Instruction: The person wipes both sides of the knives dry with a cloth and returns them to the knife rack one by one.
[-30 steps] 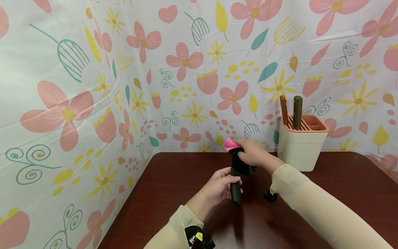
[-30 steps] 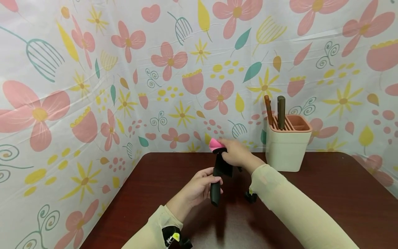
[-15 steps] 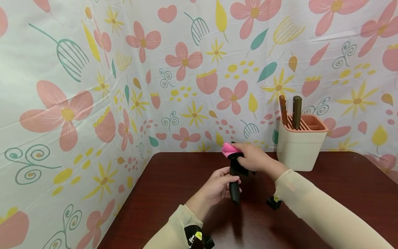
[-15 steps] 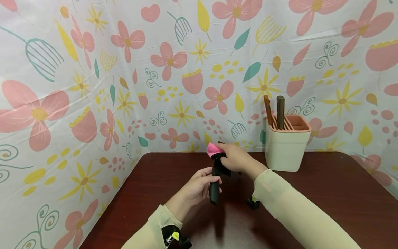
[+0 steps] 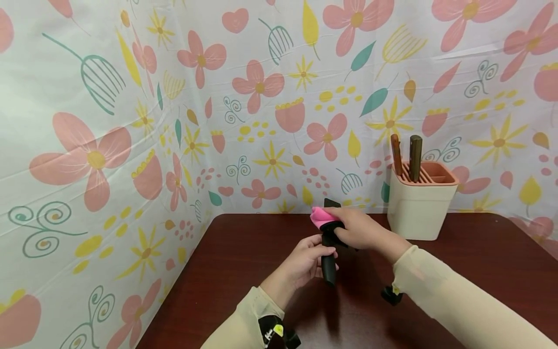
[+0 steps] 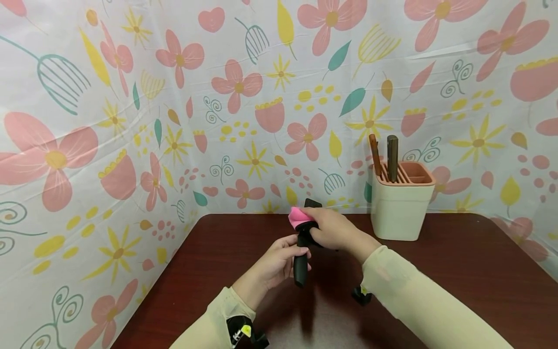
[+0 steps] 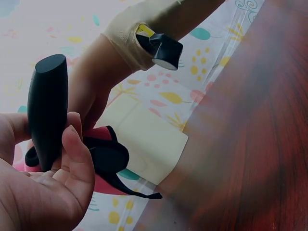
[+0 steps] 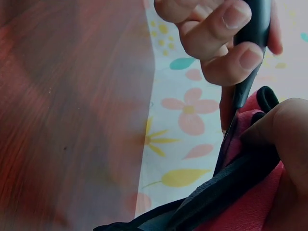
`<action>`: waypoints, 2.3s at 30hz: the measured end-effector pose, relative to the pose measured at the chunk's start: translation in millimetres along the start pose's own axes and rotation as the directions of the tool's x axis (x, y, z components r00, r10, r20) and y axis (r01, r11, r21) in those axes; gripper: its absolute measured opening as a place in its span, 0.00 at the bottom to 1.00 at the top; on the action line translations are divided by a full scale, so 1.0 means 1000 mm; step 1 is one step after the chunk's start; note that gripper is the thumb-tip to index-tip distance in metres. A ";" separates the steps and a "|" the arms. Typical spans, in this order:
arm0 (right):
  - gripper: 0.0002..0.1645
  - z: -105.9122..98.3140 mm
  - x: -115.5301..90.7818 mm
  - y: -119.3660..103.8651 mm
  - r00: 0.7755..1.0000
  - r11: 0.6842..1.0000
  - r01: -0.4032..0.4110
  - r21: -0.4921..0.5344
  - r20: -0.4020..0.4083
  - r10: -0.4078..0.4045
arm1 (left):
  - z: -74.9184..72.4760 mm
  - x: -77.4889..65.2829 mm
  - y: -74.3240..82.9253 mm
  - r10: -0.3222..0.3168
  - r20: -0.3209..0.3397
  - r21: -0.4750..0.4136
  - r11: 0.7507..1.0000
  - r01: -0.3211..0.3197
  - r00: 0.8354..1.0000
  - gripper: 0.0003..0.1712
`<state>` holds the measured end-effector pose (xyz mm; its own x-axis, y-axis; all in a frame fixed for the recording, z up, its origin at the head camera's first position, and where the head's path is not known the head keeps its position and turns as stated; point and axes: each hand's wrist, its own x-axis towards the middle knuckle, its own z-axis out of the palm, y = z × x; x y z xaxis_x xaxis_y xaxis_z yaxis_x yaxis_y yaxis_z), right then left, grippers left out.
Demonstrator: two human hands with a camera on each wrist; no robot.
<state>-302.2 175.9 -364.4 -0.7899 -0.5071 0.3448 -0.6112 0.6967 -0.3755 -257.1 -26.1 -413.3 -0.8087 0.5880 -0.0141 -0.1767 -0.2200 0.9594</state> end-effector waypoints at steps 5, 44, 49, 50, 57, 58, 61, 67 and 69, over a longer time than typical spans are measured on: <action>0.35 0.000 -0.007 -0.004 1.000 1.000 -0.011 0.001 0.025 0.011 | 0.000 0.000 -0.001 -0.003 -0.004 0.002 1.000 0.003 1.000 0.26; 0.28 0.005 -0.057 -0.025 0.994 0.963 0.013 0.270 -0.107 0.017 | 0.001 0.002 -0.002 0.022 -0.055 0.038 0.999 -0.020 0.998 0.20; 0.29 0.004 -0.061 -0.026 0.994 0.949 0.016 0.314 -0.107 0.018 | 0.001 0.003 -0.002 0.033 -0.043 0.049 0.998 -0.031 0.999 0.20; 0.29 0.003 -0.062 -0.026 0.994 0.947 0.018 0.322 -0.105 0.017 | 0.001 0.003 -0.002 0.034 -0.044 0.052 0.998 -0.032 0.998 0.20; 0.29 0.002 -0.068 -0.022 0.996 0.919 0.029 0.394 -0.084 0.005 | -0.001 0.003 -0.004 0.022 -0.022 0.053 0.998 -0.021 1.000 0.19; 0.29 0.001 -0.068 -0.020 0.996 0.915 0.029 0.401 -0.084 0.006 | -0.001 0.003 -0.004 0.019 -0.015 0.050 0.999 -0.018 1.000 0.19; 0.26 -0.001 -0.070 -0.017 0.996 0.907 0.028 0.420 -0.087 0.010 | -0.002 0.002 -0.005 0.020 0.007 0.034 0.999 -0.020 1.000 0.18; 0.24 -0.011 -0.077 -0.025 0.986 0.925 0.068 0.373 -0.167 -0.006 | -0.005 0.001 -0.003 0.036 0.054 -0.032 0.999 -0.034 0.998 0.20; 0.26 -0.014 -0.079 -0.035 0.975 0.931 0.117 0.346 -0.219 -0.041 | -0.005 0.001 -0.002 0.048 0.065 -0.046 0.998 -0.045 0.997 0.19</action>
<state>-217.5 198.6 -367.0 -0.7342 -0.4113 0.5402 -0.6785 0.4137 -0.6071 -260.6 -28.9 -416.6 -0.7783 0.6260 0.0497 -0.1659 -0.2814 0.9451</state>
